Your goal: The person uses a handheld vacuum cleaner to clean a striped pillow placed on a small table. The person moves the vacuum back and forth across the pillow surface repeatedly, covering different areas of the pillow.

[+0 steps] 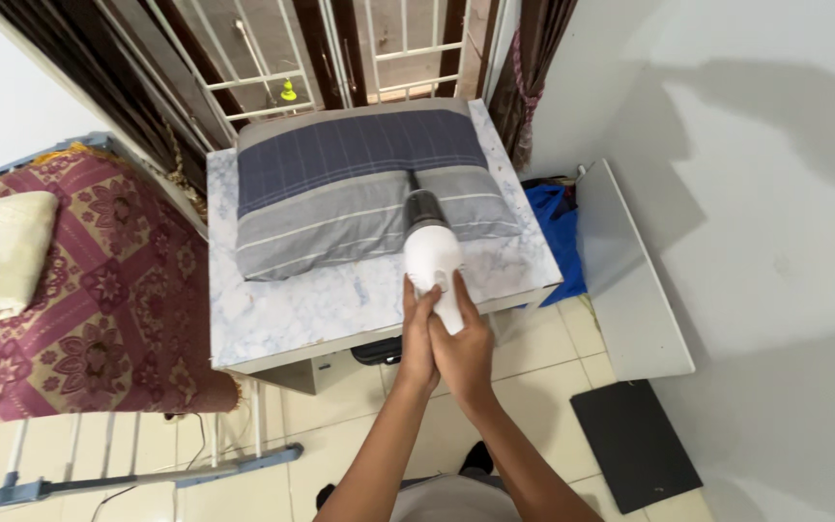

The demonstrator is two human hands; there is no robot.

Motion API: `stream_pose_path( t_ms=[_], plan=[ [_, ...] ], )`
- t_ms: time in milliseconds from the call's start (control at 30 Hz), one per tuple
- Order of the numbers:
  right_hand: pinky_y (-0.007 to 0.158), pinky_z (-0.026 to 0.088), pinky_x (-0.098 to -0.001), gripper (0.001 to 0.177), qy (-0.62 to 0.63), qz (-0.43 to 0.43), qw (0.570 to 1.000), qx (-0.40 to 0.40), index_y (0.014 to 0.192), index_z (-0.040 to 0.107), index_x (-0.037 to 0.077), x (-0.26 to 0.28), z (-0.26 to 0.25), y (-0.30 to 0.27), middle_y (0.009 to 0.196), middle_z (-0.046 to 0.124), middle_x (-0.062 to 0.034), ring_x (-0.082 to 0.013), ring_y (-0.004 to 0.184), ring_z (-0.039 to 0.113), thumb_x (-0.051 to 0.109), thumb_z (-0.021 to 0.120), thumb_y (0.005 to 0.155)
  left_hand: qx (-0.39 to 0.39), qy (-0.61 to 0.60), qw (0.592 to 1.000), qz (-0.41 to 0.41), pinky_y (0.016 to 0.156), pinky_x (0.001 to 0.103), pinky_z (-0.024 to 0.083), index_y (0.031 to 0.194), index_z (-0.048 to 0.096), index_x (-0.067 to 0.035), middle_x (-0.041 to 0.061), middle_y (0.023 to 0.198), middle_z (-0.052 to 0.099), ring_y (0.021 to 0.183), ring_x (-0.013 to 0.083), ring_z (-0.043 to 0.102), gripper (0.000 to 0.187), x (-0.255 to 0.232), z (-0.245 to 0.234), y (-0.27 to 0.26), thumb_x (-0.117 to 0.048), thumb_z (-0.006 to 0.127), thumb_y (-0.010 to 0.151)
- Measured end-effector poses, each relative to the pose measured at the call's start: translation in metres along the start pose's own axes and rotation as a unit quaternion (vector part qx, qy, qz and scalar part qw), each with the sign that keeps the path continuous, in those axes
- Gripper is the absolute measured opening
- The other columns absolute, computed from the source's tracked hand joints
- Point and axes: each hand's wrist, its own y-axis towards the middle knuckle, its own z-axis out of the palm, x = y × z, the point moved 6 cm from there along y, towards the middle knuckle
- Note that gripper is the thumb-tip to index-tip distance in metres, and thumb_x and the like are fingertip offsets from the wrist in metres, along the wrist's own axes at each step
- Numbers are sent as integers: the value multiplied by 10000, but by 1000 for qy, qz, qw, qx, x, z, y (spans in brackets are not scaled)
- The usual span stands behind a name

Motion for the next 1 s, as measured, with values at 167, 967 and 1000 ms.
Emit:
stream_pose_path(
  t_ms=[167, 967, 1000],
  plan=[
    [889, 578, -318, 683, -13, -3, 997, 82, 1482, 514, 102, 23, 55, -22, 1255, 717, -215, -243, 1089, 751, 129, 698, 824, -23, -67, 995, 65, 1012, 393, 455, 1616, 211, -74, 209, 1447, 472, 1252, 312, 531, 849, -36, -48, -21, -348, 583, 904],
    [713, 559, -343, 630, -119, 73, 988, 71, 1475, 552, 224, 37, 82, -69, 1066, 776, -167, -271, 762, 763, 255, 712, 866, -31, 50, 995, 84, 1150, 384, 338, 1634, 8, -76, 230, 1600, 293, 1425, 334, 398, 954, -49, -106, -40, -385, 566, 924],
    [711, 557, -338, 631, -118, 86, 988, 49, 1476, 555, 223, 35, 72, -66, 1045, 780, -171, -260, 769, 764, 264, 712, 867, -8, 65, 994, 92, 1161, 377, 327, 1638, 10, -59, 235, 1604, 287, 1435, 329, 388, 950, -46, -96, -37, -375, 567, 936]
  ],
)
